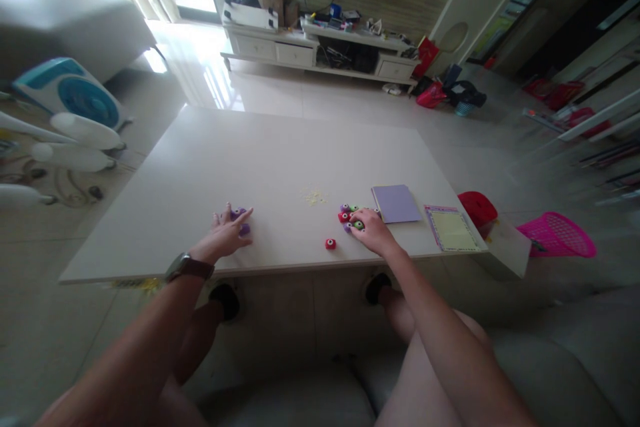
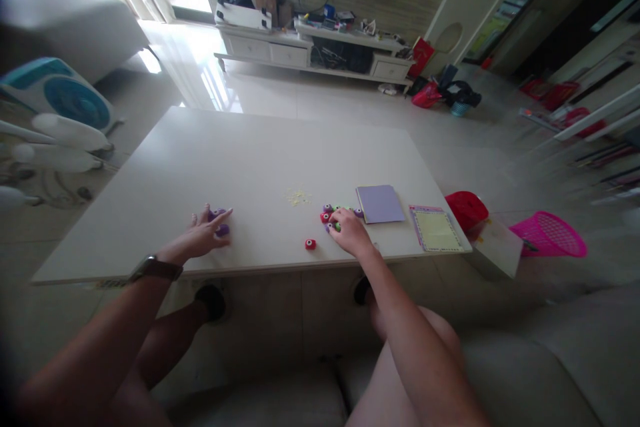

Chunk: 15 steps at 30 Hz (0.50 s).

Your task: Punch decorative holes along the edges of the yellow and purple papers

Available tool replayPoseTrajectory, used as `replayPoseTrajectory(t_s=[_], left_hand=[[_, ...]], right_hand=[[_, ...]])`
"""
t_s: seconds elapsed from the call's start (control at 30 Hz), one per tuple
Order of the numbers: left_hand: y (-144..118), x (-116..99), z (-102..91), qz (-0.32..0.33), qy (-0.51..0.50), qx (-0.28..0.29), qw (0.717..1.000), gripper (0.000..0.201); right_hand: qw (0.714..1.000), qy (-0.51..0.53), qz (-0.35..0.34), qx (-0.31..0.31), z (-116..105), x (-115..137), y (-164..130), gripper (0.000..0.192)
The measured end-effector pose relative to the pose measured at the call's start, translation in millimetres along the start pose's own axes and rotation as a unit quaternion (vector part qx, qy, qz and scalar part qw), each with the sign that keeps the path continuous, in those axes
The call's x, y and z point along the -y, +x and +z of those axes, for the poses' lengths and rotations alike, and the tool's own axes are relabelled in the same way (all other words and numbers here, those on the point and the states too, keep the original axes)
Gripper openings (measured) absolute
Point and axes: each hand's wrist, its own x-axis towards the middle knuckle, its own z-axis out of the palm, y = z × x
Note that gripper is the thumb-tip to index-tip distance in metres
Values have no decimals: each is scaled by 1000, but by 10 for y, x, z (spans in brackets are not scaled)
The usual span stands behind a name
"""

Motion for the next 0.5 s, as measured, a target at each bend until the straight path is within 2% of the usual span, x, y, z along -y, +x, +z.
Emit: replayPoseTrajectory(t_s=[0.07,0.13,0.27,0.33,0.4,0.5], left_hand=[[15,-46,44,-12,22,15,1000,78],[17,-83,100,-13,34,3,999,73],[-8,-147,191,22,23,-11,999,59],[-23,-193,208,39,8,-14,999,54],[-27,-245,209,47,-8,-21,999,51],[-12,-310,191,54,-22,-33,998,49]], right_hand=[[1000,-6,5,1,47,22,-12,11],[1000,-17,7,6,84,26,-21,13],[1000,-22,3,-18,46,-56,-24,14],[997,-41,41,-60,-32,-185,-36,14],[985,-84,111,-104,-119,-376,-71,13],[965,-127,205,-106,-207,-695,-166,14]])
